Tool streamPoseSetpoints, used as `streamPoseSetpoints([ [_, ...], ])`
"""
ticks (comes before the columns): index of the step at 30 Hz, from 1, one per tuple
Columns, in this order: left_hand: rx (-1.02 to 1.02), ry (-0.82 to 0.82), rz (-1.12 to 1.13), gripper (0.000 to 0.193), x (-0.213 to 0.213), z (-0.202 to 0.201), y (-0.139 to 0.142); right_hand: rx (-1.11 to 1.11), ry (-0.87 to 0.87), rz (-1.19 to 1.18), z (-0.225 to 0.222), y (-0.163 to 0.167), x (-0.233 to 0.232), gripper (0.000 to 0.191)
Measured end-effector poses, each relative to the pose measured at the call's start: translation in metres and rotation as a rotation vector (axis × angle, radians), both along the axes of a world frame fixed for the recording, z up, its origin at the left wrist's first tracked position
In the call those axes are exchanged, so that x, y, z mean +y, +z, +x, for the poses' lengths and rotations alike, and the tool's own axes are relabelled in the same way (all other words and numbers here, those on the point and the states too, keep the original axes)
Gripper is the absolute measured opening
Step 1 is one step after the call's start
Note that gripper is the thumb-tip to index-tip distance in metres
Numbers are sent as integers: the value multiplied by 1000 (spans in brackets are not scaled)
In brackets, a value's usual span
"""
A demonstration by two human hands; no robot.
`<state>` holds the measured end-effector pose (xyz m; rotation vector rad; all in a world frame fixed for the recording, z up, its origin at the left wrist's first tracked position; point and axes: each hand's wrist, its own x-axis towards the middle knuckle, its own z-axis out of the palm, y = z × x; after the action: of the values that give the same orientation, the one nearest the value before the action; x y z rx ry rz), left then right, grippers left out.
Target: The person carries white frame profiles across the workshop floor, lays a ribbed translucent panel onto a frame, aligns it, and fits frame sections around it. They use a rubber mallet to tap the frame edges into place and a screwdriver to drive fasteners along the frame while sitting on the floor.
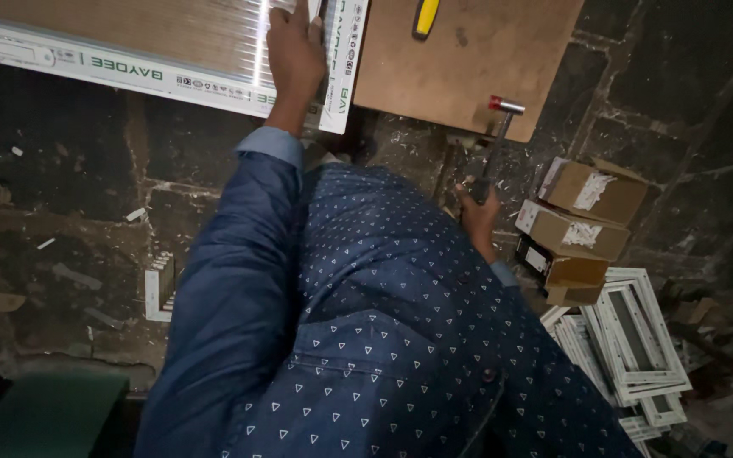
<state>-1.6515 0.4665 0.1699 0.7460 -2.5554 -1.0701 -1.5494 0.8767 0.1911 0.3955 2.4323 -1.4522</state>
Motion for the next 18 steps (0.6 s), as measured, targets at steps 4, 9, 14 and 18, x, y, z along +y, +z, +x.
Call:
streamPoseSetpoints([
  [4, 21, -42, 15, 32, 1, 0, -1, 40, 30, 40, -1, -4, 0, 31],
  [9, -73, -55, -12, 28, 6, -3, -1, 0, 12, -14, -2, -7, 2, 32],
  [14, -45, -37, -117, 28, 14, -7, 2, -81, -40, -13, -7, -4, 3, 33],
  [18, -66, -71, -137, 25, 17, -11, 1, -31, -21, 0, 8, 0, -1, 30],
])
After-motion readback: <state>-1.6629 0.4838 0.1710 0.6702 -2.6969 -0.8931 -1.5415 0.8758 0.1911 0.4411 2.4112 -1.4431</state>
